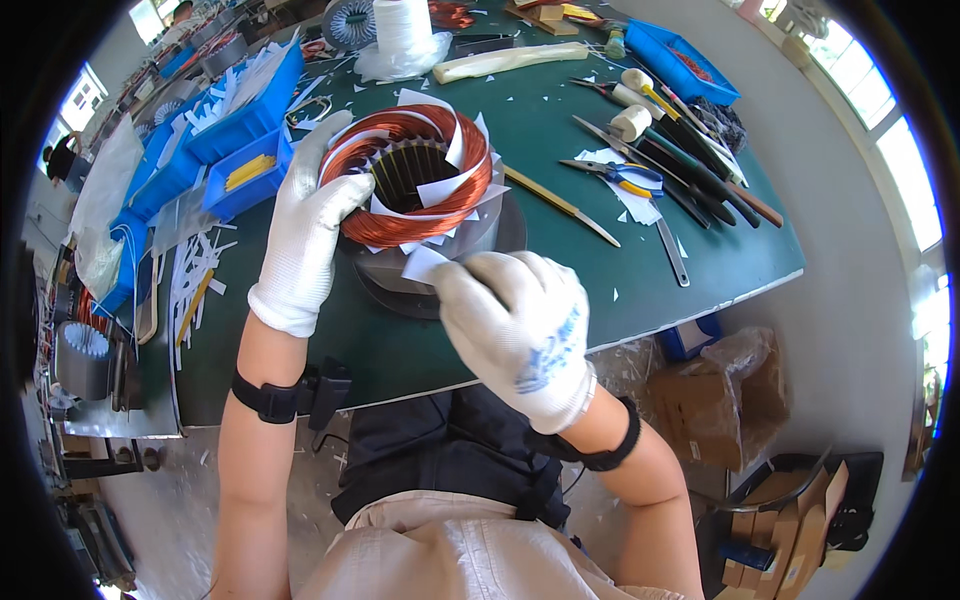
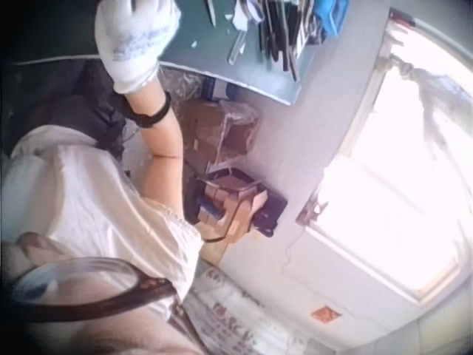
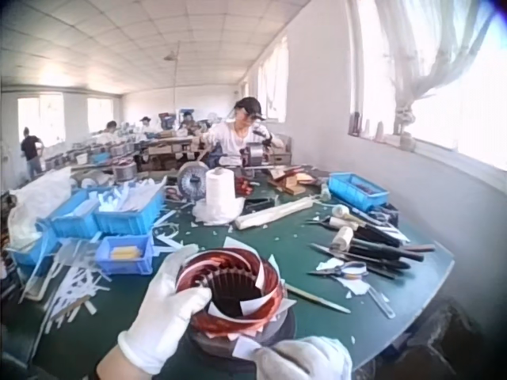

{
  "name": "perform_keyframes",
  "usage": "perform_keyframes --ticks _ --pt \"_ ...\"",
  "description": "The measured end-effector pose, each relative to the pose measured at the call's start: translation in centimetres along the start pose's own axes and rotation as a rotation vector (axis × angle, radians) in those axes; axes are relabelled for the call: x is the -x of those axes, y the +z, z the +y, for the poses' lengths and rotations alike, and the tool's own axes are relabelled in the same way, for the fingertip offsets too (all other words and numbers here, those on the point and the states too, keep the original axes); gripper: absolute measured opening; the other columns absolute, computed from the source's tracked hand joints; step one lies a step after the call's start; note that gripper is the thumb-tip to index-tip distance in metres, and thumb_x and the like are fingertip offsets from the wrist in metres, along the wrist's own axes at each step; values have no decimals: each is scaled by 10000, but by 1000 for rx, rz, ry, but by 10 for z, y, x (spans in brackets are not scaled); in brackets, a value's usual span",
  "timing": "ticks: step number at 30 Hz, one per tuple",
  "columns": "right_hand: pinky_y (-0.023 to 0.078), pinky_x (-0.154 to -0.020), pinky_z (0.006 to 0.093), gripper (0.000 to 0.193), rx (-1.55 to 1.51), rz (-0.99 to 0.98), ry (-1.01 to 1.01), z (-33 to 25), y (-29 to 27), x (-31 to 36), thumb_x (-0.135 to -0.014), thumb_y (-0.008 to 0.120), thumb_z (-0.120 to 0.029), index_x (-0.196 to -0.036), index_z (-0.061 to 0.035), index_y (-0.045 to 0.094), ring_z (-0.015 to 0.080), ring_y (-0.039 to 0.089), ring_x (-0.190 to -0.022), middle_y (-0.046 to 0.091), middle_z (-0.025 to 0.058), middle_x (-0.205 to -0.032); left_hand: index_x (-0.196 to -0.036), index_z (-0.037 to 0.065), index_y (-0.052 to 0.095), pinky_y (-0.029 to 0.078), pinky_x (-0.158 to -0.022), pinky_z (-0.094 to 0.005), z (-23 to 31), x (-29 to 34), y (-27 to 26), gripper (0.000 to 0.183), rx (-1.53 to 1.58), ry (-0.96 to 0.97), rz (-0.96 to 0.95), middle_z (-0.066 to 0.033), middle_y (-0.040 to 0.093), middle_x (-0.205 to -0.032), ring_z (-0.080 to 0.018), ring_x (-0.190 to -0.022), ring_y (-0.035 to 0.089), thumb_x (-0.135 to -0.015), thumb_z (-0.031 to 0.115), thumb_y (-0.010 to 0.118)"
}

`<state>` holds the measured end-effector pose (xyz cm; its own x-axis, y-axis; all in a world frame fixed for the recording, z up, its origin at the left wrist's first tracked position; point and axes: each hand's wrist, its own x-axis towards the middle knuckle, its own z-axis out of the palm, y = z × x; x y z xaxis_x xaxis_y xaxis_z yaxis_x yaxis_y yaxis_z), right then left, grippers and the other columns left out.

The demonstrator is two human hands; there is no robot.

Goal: Assembling and winding an electric motor stator by inserting insulation strips and trimming wire.

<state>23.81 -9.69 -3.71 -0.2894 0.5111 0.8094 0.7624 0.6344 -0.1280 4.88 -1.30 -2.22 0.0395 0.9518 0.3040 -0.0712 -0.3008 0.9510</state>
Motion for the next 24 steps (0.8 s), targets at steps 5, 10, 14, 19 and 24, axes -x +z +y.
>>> perform_keyframes --ticks 5,10,14,19,24 --pt "491 -619 369 237 -12 -76 126 6 -6 5 -673 769 -59 -898 -109 713 244 629 -702 646 45 -825 -1389 -33 460 482 -1008 -297 -3 -2 -2 579 -70 8 -4 -152 590 -1279 -194 -1146 599 -828 39 583" --pt "499 -608 367 235 -42 -30 62 6 2 -2 -674 759 -37 -896 -98 713 249 632 -693 653 61 -826 -1397 -31 452 490 -1003 -295 -3 -1 -1 598 5 -3 -7 -160 589 -1277 -201 -1139 605 -818 45 584" --pt "520 -624 353 224 -82 -60 45 4 -2 -7 -675 762 29 -877 -56 716 274 651 -697 654 90 -829 -1399 -33 446 494 -999 -293 -2 -1 0 601 -25 1 -2 -163 584 -1284 -201 -1141 604 -817 37 581" --pt "498 -599 361 242 -65 -29 -37 3 9 -13 -666 749 -20 -892 -94 705 248 632 -684 645 66 -824 -1424 -9 452 448 -1056 -317 -1 2 1 604 -57 -4 -4 -143 563 -1332 -207 -1193 572 -839 95 564" --pt "483 -608 363 252 85 -18 -100 -2 20 -15 -672 729 -125 -916 -153 673 206 617 -718 614 11 -840 -1420 -12 452 443 -1057 -315 -1 2 1 591 -35 -6 -17 -139 566 -1326 -203 -1194 568 -848 81 567"
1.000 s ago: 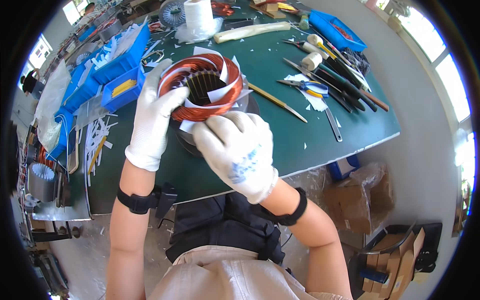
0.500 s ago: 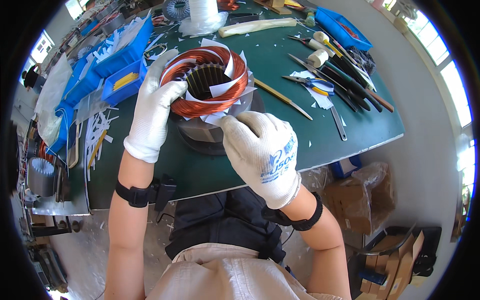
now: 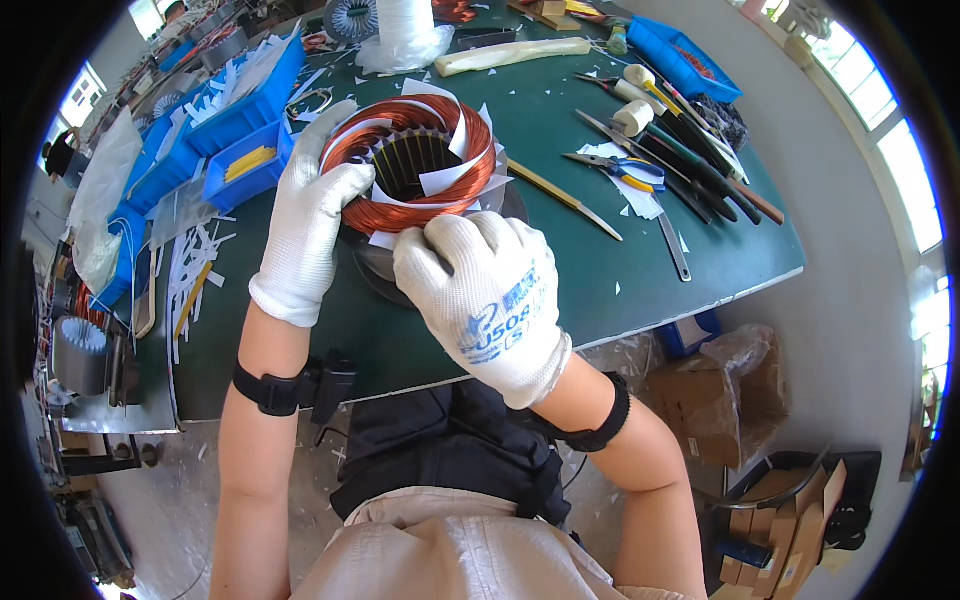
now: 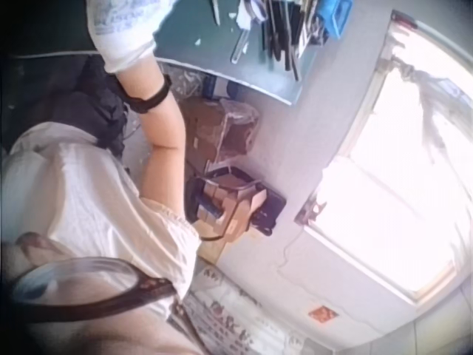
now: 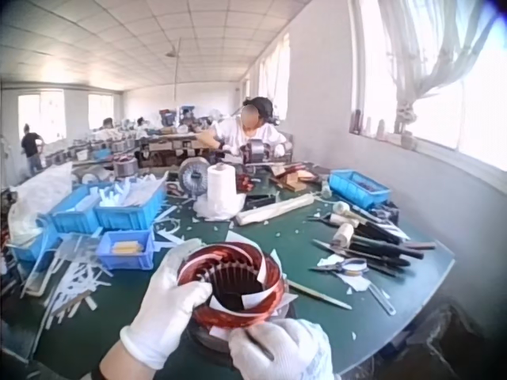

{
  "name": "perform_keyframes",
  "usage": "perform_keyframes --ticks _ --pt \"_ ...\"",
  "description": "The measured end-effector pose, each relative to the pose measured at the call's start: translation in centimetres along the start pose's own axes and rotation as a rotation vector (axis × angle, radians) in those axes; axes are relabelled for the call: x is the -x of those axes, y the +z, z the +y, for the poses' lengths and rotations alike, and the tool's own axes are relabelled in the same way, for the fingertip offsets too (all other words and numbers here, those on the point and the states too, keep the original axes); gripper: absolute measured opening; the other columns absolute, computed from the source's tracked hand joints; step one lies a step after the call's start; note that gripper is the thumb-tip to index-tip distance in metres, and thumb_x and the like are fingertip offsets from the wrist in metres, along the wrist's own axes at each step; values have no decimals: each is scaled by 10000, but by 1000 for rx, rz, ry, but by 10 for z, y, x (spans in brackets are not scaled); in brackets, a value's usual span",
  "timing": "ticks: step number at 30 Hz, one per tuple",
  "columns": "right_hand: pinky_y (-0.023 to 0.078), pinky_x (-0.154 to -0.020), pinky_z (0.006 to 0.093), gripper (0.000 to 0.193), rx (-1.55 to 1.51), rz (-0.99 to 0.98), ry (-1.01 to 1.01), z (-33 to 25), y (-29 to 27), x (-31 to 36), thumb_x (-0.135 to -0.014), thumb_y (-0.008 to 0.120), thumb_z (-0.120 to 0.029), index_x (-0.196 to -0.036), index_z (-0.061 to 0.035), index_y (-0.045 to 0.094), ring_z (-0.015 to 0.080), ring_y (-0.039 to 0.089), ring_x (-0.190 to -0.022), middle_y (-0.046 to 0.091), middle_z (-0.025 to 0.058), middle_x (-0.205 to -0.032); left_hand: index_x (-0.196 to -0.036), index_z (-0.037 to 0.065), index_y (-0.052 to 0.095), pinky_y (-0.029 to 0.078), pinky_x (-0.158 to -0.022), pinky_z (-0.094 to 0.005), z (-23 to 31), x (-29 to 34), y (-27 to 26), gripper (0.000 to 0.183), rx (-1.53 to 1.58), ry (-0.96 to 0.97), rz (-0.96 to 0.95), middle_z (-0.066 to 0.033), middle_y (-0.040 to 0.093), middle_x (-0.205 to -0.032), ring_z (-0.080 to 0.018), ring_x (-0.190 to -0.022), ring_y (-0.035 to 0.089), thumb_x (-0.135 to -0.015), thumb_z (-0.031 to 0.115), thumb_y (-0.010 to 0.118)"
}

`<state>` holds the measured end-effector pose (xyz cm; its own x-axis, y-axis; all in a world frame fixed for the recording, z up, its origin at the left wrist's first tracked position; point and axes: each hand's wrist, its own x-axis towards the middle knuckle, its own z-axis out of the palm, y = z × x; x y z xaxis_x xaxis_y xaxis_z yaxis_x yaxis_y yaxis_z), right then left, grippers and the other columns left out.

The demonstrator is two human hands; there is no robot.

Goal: Assembling and winding an electric motor stator by inserting insulation strips and trimming wire.

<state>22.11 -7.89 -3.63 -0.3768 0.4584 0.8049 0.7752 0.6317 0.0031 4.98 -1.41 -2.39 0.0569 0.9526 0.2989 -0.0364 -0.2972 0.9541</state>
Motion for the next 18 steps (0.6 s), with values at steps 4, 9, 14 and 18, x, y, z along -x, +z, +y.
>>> perform_keyframes --ticks 4,9,14,18 --pt "487 -646 360 268 -16 35 2 -5 2 -1 -657 714 -131 -920 -137 661 202 611 -767 594 8 -883 -1393 -44 441 487 -1005 -293 -1 0 0 591 45 15 12 -157 585 -1271 -191 -1151 594 -821 30 571" --pt "485 -623 357 251 -57 37 -5 -2 9 -1 -665 720 -138 -908 -134 655 203 605 -757 583 0 -844 -1385 -52 447 487 -1007 -293 -1 -1 0 583 121 -18 24 -162 588 -1273 -197 -1152 595 -816 15 557" --pt "479 -648 361 254 -66 34 -42 0 14 0 -672 730 -136 -914 -150 654 203 606 -766 600 -1 -874 -1386 -46 448 502 -990 -290 0 0 1 580 86 4 27 -159 590 -1270 -196 -1135 604 -814 -4 538" --pt "475 -654 362 259 -64 -9 -11 1 10 0 -678 734 -135 -924 -158 655 213 605 -775 600 -5 -874 -1388 -43 447 488 -1000 -292 -3 -1 -3 581 105 -12 14 -151 593 -1262 -194 -1129 603 -816 -5 541"
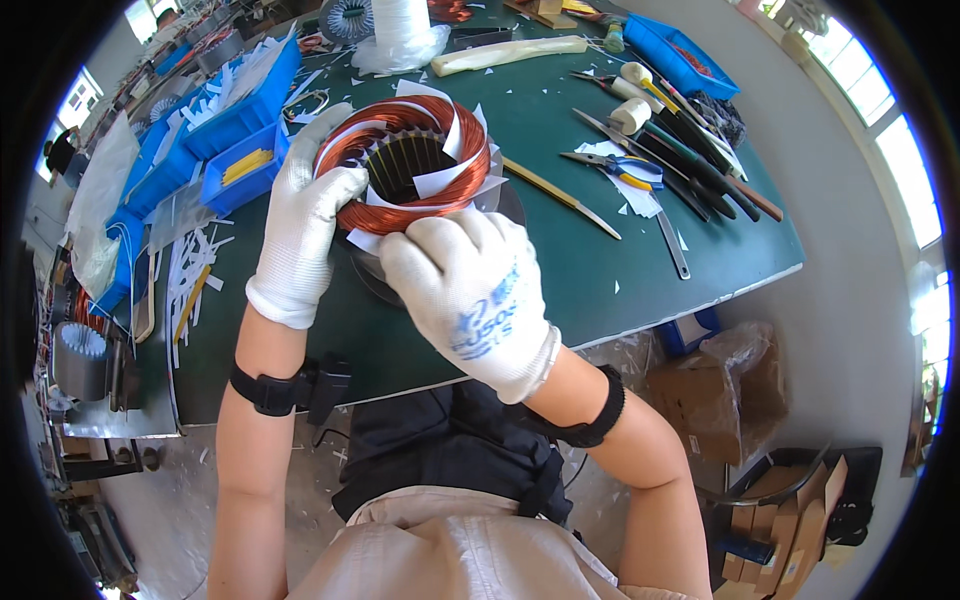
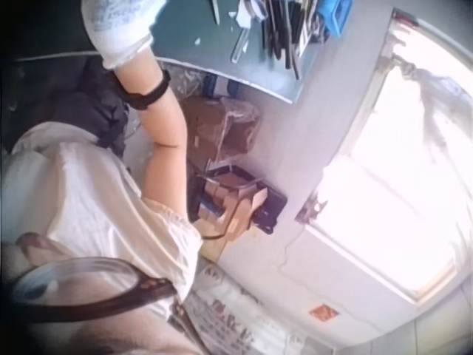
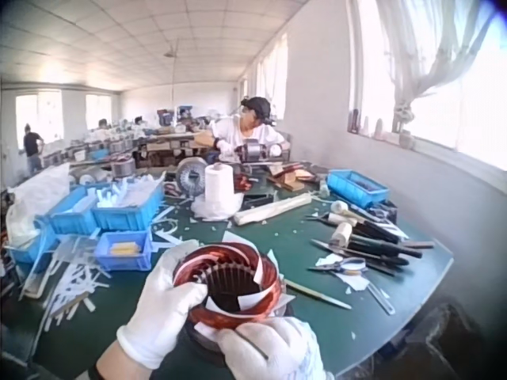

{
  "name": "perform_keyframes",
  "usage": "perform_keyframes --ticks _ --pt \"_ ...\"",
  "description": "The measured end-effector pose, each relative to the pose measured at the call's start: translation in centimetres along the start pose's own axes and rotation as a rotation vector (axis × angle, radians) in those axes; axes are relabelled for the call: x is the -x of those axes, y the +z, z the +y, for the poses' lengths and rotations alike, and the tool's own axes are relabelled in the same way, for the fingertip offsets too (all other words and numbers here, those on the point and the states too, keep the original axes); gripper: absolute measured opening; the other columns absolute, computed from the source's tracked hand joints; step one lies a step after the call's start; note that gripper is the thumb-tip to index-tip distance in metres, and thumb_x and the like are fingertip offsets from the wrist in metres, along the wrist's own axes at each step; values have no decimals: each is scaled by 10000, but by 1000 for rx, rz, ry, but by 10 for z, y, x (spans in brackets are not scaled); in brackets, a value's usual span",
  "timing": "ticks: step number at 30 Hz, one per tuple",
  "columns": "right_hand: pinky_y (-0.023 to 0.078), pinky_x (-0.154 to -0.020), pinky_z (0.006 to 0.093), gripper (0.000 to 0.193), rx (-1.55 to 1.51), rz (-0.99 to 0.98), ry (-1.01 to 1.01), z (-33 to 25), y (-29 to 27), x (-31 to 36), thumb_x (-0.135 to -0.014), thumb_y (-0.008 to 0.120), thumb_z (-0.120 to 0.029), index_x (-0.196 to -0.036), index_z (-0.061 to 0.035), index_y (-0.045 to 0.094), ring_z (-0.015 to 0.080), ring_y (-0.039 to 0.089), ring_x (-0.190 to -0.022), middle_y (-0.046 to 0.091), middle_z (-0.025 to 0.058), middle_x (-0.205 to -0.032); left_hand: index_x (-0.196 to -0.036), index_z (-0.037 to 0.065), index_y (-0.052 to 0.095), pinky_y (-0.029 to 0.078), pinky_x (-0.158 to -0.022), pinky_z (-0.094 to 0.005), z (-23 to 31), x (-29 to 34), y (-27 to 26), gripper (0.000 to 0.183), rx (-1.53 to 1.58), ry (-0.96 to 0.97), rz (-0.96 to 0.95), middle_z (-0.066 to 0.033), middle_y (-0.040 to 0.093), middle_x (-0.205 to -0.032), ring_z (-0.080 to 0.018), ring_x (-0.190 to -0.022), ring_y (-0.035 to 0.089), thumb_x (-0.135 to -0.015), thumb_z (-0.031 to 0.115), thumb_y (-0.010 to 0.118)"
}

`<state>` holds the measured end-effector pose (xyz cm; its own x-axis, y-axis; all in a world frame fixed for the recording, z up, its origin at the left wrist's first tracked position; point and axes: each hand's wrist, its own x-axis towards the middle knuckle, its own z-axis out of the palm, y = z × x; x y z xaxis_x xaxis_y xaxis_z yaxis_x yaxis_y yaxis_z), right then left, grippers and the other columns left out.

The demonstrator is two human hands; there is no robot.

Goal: Assembling and winding an electric motor stator by inserting insulation strips and trimming wire.

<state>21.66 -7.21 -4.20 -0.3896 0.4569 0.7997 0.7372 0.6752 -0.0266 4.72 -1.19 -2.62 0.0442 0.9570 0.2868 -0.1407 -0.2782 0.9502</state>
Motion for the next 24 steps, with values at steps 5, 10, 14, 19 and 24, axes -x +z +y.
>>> perform_keyframes --ticks 5,10,14,19,24 --pt "490 -708 391 532 -8 -45 211 5 -37 12 -573 889 -289 -1050 -149 699 268 607 -818 627 46 -884 -1373 -44 478 491 -988 -291 -3 -10 -7 561 -25 31 -56 -145 606 -1264 -184 -1109 611 -820 2 563" --pt "465 -688 410 687 27 -345 289 -7 -35 18 -665 840 -411 -1273 -192 607 256 624 -823 630 40 -851 -1407 -13 483 427 -1063 -311 -2 -18 -12 617 -78 5 -145 -128 571 -1332 -195 -1201 564 -826 137 628" --pt "471 -692 406 667 56 -393 288 -12 -38 18 -714 816 -418 -1287 -166 586 259 637 -795 639 61 -822 -1407 -7 487 423 -1070 -320 -2 -13 -10 604 -145 3 -107 -125 569 -1334 -202 -1203 564 -840 141 637" --pt "487 -673 407 688 76 -445 335 -6 -47 14 -709 817 -343 -1318 -131 576 273 653 -772 654 84 -783 -1386 -16 503 464 -1011 -308 -2 -10 -6 573 -84 -20 -39 -121 600 -1278 -183 -1128 591 -837 101 616" --pt "485 -691 409 651 106 -503 367 -4 -53 13 -759 771 -336 -1331 -121 548 275 667 -804 675 97 -827 -1395 6 505 431 -1063 -336 -2 -17 -12 590 -146 18 -100 -116 579 -1321 -195 -1206 561 -834 142 626"
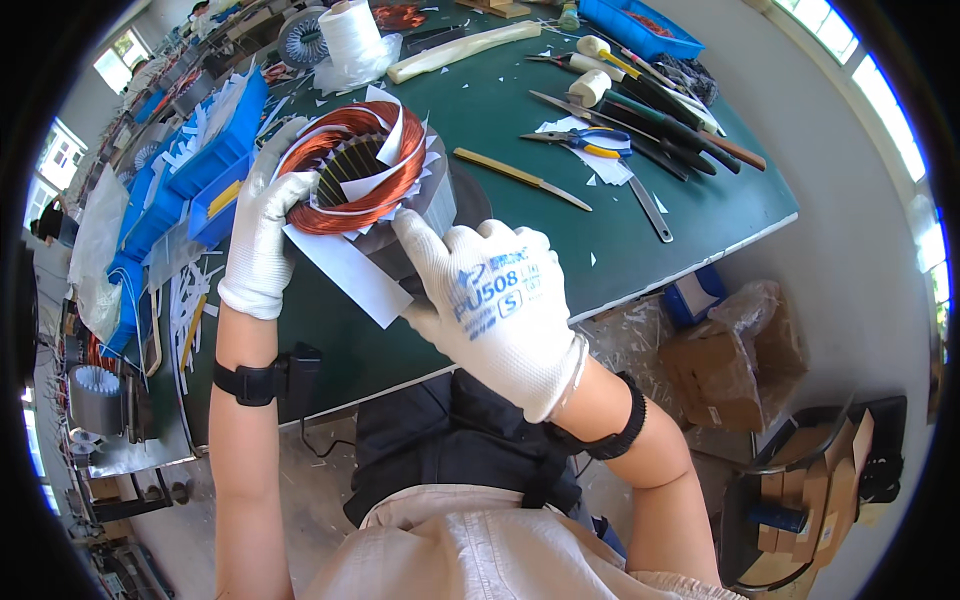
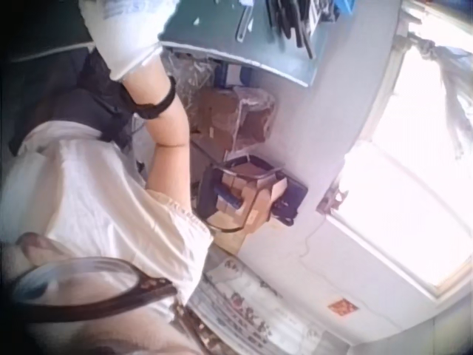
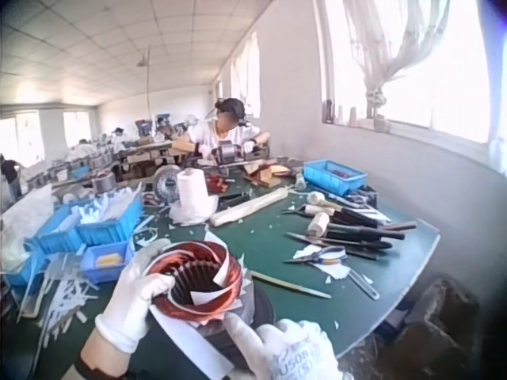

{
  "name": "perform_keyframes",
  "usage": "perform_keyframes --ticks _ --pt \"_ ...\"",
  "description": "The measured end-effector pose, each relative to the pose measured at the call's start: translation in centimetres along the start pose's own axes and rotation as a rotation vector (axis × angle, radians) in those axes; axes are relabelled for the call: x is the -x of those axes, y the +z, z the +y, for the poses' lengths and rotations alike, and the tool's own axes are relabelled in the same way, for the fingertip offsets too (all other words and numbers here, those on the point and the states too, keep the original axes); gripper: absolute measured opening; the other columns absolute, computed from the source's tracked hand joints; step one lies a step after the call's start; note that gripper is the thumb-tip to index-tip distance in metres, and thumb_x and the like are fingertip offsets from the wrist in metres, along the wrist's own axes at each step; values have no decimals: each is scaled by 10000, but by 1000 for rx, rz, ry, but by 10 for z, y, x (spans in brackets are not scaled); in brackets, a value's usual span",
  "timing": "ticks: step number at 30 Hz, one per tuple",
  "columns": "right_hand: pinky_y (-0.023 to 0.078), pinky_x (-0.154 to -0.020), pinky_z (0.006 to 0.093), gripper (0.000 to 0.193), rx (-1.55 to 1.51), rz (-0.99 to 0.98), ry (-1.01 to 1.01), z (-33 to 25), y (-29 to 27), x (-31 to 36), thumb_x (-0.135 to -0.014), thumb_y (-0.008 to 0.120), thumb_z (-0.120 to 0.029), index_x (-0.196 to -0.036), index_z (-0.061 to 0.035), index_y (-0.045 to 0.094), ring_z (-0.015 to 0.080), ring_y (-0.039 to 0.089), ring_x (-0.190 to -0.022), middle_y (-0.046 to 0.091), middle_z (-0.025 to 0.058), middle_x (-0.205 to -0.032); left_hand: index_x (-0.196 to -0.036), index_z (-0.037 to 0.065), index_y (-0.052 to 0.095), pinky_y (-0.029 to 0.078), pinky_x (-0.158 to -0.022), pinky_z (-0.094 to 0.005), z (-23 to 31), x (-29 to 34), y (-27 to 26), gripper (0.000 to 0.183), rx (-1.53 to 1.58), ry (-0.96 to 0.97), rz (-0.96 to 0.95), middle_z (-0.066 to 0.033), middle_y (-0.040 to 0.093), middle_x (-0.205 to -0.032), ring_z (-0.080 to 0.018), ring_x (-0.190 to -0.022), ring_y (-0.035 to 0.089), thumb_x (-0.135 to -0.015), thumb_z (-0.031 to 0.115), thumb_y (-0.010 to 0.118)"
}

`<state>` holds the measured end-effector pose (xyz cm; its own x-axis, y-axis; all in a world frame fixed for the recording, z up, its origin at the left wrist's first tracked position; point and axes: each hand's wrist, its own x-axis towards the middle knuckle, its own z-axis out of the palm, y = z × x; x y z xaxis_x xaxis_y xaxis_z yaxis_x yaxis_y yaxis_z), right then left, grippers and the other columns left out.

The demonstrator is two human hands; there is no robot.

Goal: Assembling and winding an electric motor stator by inserting insulation strips and trimming wire.

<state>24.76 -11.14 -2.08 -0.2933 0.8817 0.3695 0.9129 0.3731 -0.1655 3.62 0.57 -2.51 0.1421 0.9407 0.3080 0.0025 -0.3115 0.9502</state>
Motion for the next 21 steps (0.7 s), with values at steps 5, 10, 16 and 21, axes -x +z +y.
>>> perform_keyframes --ticks 5,10,16,21 --pt "504 -681 416 601 -30 -45 24 3 -1 -3 -804 747 -354 -1308 -93 550 298 688 -790 696 120 -810 -1367 -14 520 463 -1023 -314 -11 -11 -9 587 170 25 -93 -123 605 -1280 -194 -1148 597 -794 86 600" --pt "521 -654 413 528 -169 -68 -11 4 -18 -21 -838 724 -359 -1272 -92 587 328 694 -731 689 158 -746 -1379 -31 491 462 -1011 -301 -4 -43 -15 587 166 -69 -218 -152 600 -1289 -203 -1153 597 -841 127 662" --pt "503 -620 300 211 -669 319 56 38 -50 -72 -892 683 -175 -1031 -19 711 139 665 -678 675 129 -740 -1238 -4 613 526 -698 -245 54 -22 -52 498 -477 -361 27 -51 687 -976 -111 -820 647 -954 405 632" --pt "494 -761 308 420 -773 -18 -96 66 1 -168 -993 539 -373 -1142 -3 670 183 638 -838 685 153 -959 -1049 -24 696 472 -632 -230 50 -26 -52 286 -505 -209 -187 -13 669 -858 -65 -723 564 -938 237 660"
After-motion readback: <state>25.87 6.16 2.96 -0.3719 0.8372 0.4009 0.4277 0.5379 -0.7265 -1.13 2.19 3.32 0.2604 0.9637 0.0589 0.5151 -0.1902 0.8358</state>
